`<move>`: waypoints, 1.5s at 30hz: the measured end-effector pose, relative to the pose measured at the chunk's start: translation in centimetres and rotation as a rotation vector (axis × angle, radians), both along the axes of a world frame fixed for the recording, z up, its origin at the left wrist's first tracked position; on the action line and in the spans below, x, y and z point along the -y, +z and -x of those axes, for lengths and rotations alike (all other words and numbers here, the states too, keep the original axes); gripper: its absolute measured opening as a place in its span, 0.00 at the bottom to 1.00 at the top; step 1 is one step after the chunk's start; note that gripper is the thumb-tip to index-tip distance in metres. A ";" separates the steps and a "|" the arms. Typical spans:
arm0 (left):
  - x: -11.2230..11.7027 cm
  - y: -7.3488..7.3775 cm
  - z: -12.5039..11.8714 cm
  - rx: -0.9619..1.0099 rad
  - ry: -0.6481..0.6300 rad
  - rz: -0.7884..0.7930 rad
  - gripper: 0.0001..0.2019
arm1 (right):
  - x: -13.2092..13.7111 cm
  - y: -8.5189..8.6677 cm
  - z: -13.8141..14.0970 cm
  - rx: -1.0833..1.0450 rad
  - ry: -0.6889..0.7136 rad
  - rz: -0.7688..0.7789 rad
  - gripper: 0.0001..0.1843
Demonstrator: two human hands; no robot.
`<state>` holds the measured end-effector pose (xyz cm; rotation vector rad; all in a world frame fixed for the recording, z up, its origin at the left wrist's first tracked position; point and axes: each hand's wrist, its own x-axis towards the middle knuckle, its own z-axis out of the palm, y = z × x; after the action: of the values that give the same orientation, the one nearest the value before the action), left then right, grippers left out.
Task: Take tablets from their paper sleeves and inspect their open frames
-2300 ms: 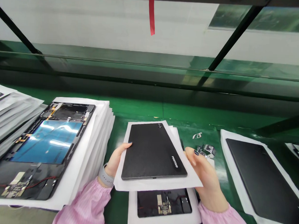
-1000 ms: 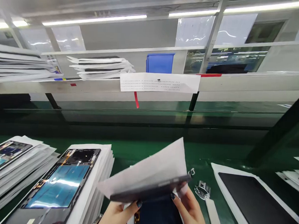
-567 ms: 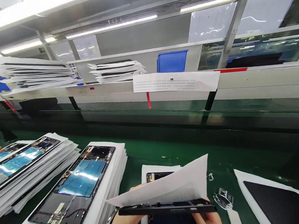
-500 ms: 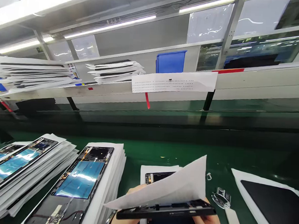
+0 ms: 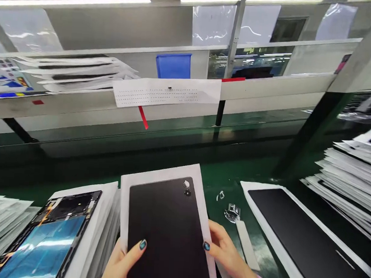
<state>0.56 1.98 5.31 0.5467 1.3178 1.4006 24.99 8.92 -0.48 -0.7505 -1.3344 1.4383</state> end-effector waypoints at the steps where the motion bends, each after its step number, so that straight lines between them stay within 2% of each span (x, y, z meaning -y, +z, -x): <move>1: -0.2 0.1 0.0 0.061 -0.024 0.037 0.25 | 0.0 0.5 0.0 -0.057 0.015 0.062 0.29; 4: -1.1 -0.6 -0.1 0.180 -0.117 0.135 0.24 | 0.0 0.6 0.1 -0.200 -0.047 0.283 0.29; 7: -1.6 -2.3 0.1 0.217 -0.164 0.207 0.22 | 0.3 0.0 0.2 -0.290 -0.079 0.412 0.28; 11: -1.2 -4.1 0.8 0.210 -0.144 0.277 0.22 | 0.8 0.5 0.0 -0.288 0.007 0.370 0.31; 13: -0.9 -4.4 1.1 0.218 -0.130 0.306 0.28 | 1.0 1.1 -0.1 -0.247 0.068 0.334 0.34; 17: -0.5 -4.2 1.1 0.206 -0.140 0.344 0.45 | 1.0 1.9 -0.3 -0.182 0.154 0.318 0.35; 21: -0.5 -3.9 1.1 0.171 -0.133 0.331 0.46 | 1.1 2.2 -0.6 -0.188 0.225 0.321 0.32; 26: -0.5 -4.0 1.2 0.158 -0.140 0.342 0.45 | 1.4 1.9 -0.7 -0.230 0.232 0.277 0.23; 28: -0.5 -3.8 1.1 0.140 -0.112 0.345 0.44 | 1.3 1.7 -0.3 -0.218 0.164 0.262 0.22; 29: -0.6 -3.7 1.0 0.126 -0.093 0.347 0.43 | 1.2 1.6 0.0 -0.194 0.087 0.251 0.21; 31: -1.1 -3.3 0.7 0.095 -0.043 0.350 0.37 | 0.7 1.5 0.5 -0.113 -0.158 0.188 0.19; 33: -1.8 -3.0 0.5 0.069 0.037 0.334 0.27 | 0.2 1.6 0.9 -0.018 -0.444 0.051 0.15; 34: -2.3 -2.9 0.4 0.058 0.091 0.318 0.22 | 0.0 1.8 1.0 0.028 -0.540 -0.030 0.12; 35: -2.7 -2.8 0.3 0.049 0.149 0.304 0.18 | -0.2 1.9 1.0 0.076 -0.579 -0.101 0.09; 37: -3.5 -2.7 0.2 0.042 0.258 0.295 0.11 | -0.5 2.3 0.9 0.182 -0.488 -0.149 0.03; 39: -4.0 -2.6 0.2 0.089 0.308 0.310 0.07 | -0.7 2.6 0.8 0.280 -0.267 -0.050 0.06; 42: -4.2 -2.5 0.3 0.228 0.310 0.315 0.03 | -0.9 2.8 0.9 0.298 -0.008 0.180 0.16; 45: -4.0 -2.5 0.4 0.357 0.245 0.321 0.06 | -0.9 3.0 1.0 0.206 0.118 0.305 0.20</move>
<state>0.16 5.97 2.85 -0.0813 1.3081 1.3674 23.98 9.85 2.55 -1.0571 -1.3469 1.7194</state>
